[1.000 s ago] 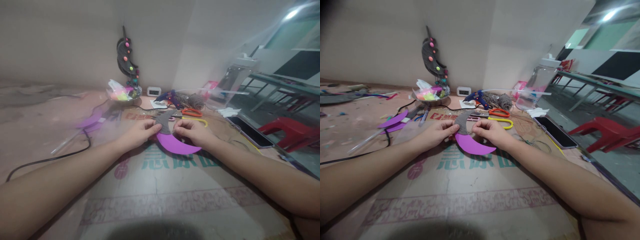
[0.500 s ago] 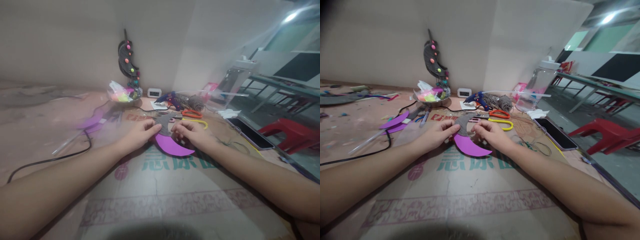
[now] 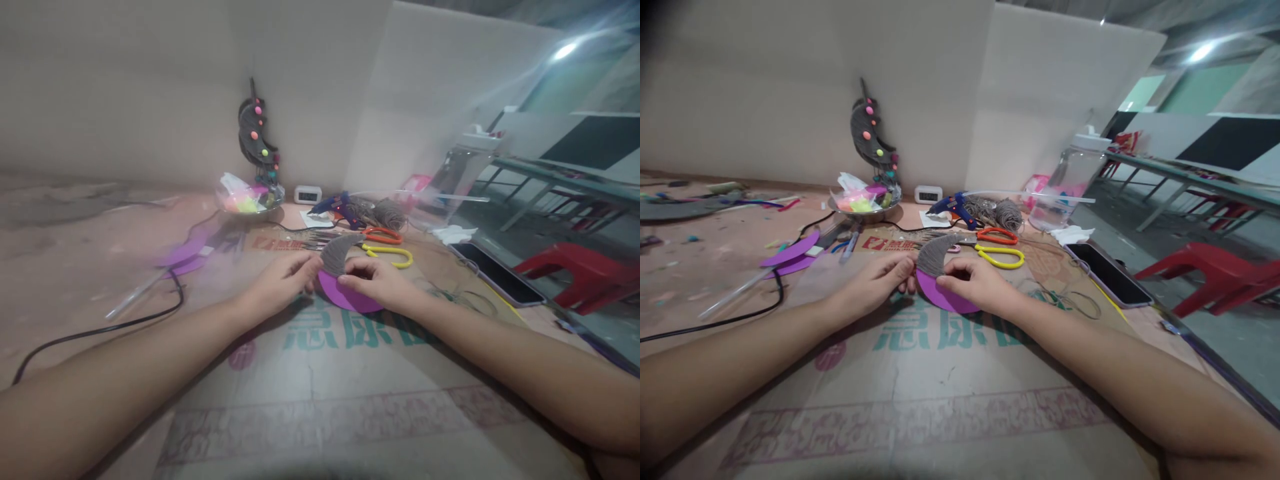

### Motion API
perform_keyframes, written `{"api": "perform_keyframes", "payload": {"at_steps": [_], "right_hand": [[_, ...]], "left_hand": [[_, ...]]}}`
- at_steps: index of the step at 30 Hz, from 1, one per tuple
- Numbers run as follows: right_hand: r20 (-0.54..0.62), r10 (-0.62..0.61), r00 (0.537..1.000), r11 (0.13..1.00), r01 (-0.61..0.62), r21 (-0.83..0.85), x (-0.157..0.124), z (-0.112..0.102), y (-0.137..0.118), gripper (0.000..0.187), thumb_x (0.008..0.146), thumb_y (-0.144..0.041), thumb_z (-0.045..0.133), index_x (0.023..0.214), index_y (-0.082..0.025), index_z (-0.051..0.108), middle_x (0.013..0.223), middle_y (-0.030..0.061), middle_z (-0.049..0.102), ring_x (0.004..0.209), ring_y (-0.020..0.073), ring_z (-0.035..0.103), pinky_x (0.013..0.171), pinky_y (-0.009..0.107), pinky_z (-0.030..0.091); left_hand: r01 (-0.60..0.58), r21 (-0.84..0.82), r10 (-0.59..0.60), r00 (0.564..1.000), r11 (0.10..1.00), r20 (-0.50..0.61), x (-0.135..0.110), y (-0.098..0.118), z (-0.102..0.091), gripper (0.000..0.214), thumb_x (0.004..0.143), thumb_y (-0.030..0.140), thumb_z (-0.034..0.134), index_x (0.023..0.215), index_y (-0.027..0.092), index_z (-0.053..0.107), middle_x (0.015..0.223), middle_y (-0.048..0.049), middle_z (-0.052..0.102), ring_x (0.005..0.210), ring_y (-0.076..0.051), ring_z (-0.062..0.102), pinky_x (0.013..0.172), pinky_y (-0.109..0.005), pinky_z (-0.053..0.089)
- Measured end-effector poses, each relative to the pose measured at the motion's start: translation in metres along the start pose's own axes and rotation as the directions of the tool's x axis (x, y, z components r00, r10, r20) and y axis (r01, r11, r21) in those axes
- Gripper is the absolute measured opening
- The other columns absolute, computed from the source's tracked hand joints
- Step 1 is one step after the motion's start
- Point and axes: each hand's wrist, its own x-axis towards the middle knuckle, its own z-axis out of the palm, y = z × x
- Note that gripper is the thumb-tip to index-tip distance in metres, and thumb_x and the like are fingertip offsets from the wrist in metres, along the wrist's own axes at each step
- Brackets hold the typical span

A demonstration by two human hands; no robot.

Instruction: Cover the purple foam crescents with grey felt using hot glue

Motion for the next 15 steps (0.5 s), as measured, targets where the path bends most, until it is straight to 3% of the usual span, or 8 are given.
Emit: {"api": "perform_keyframes", "payload": {"at_steps": [7,15], "right_hand": [[0.023,-0.003,1.0,1.0,0.003,0.012,-0.0008,-0.0015,0.0022,0.022,0.078,-0.036,0.059,0.072,-0.016,0.062,0.069,-0.0008,0.054,0.065,0.0116,0.047,0.06,0.025,0.037],[-0.032,0.019,0.999,0.992,-0.015,0.125,0.0005,0.0003,0.0057,0.027,0.077,-0.041,0.061,0.09,-0.017,0.064,0.081,0.0025,0.061,0.071,0.0146,0.053,0.066,0.028,0.043]], "left_hand": [[-0.016,0.068,0.017,1.0,0.998,-0.01,-0.0002,0.0035,0.0009,0.024,0.088,0.037,0.05,0.079,0.016,0.057,0.071,0.0014,0.054,0.066,-0.011,0.048,0.061,-0.022,0.039],[0.063,0.039,-0.061,0.997,0.997,-0.047,0.0017,0.001,0.0,0.029,0.086,0.043,0.05,0.075,0.016,0.053,0.066,0.0022,0.052,0.06,-0.011,0.047,0.057,-0.022,0.037]]}}
